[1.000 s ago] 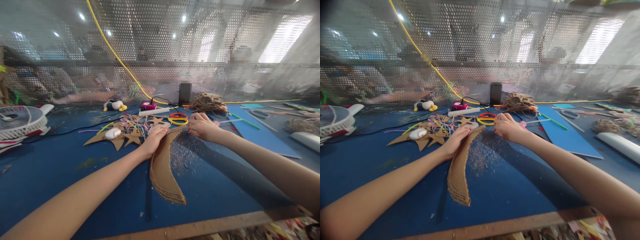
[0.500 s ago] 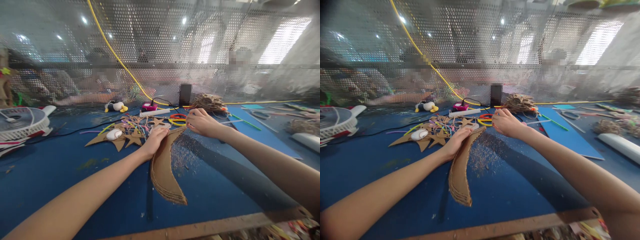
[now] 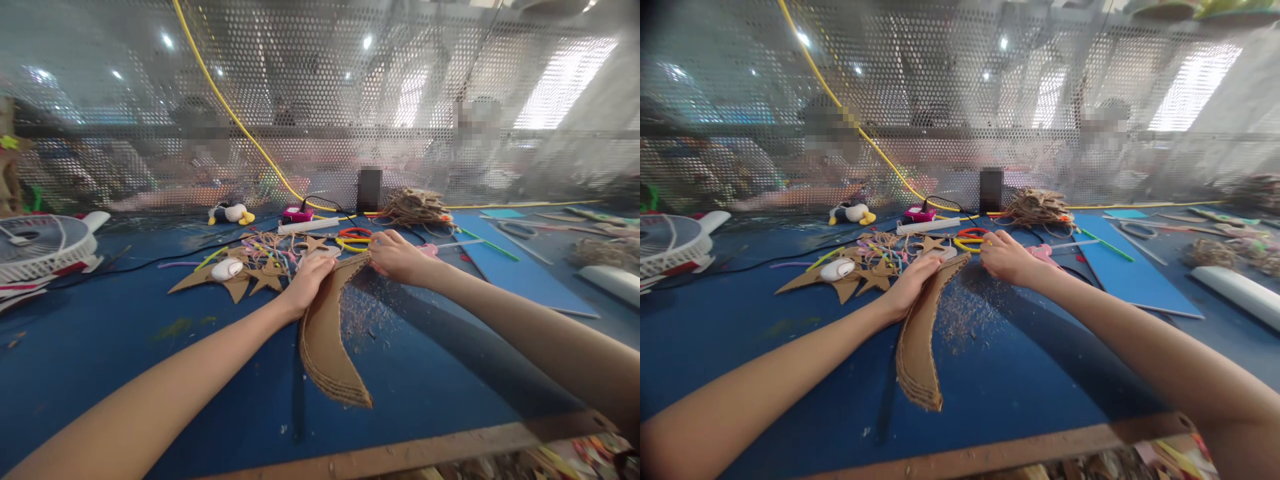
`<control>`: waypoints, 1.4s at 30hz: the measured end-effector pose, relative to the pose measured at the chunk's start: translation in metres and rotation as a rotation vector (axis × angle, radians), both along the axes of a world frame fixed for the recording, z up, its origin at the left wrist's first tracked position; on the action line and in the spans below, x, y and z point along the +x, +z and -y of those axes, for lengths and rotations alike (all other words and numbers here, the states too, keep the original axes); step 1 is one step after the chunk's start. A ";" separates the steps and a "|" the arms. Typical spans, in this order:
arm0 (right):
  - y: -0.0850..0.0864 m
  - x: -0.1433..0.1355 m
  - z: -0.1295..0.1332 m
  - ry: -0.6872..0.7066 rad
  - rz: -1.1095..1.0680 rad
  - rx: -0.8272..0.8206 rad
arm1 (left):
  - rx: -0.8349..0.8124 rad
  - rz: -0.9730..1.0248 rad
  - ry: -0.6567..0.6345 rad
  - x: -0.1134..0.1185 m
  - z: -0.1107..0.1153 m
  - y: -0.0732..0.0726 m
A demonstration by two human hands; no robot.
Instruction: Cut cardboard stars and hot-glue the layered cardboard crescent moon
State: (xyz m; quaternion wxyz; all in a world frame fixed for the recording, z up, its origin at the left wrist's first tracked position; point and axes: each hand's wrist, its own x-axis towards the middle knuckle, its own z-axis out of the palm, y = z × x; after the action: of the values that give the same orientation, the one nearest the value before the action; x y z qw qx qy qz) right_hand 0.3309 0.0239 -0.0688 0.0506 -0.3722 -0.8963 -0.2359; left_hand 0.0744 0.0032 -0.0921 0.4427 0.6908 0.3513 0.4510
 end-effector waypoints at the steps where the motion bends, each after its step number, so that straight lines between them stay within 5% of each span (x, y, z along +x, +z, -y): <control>1: 0.001 -0.001 0.000 -0.004 0.002 0.013 | 0.003 -0.005 0.003 0.000 0.000 0.000; 9: 0.014 0.001 0.012 0.182 -0.209 -0.258 | 0.026 -0.015 0.010 0.000 0.002 0.004; 17: 0.013 -0.004 0.014 0.194 -0.175 -0.288 | 0.031 -0.028 0.014 0.000 0.002 0.004; 23: 0.002 -0.005 0.005 0.042 -0.481 -0.328 | 0.002 0.000 0.024 0.000 0.001 0.002; 27: 0.018 -0.002 0.008 -0.062 -0.636 -0.315 | -0.012 0.024 0.036 -0.001 0.001 0.000; 33: 0.055 0.003 0.029 -0.169 -1.253 -0.711 | -0.031 0.002 0.053 -0.002 0.000 -0.003; 38: 0.072 0.023 0.044 -0.285 -1.258 -1.012 | -0.019 -0.004 0.090 -0.001 0.000 -0.003; 42: 0.075 0.036 0.057 -0.366 -1.263 -1.103 | -0.015 -0.002 0.077 0.000 0.001 -0.001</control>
State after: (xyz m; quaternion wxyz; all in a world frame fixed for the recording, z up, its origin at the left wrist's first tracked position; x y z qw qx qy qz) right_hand 0.3670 -0.0331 0.0062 0.3133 -0.5440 -0.6123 0.4807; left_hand 0.0746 0.0024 -0.0930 0.4300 0.6738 0.3815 0.4642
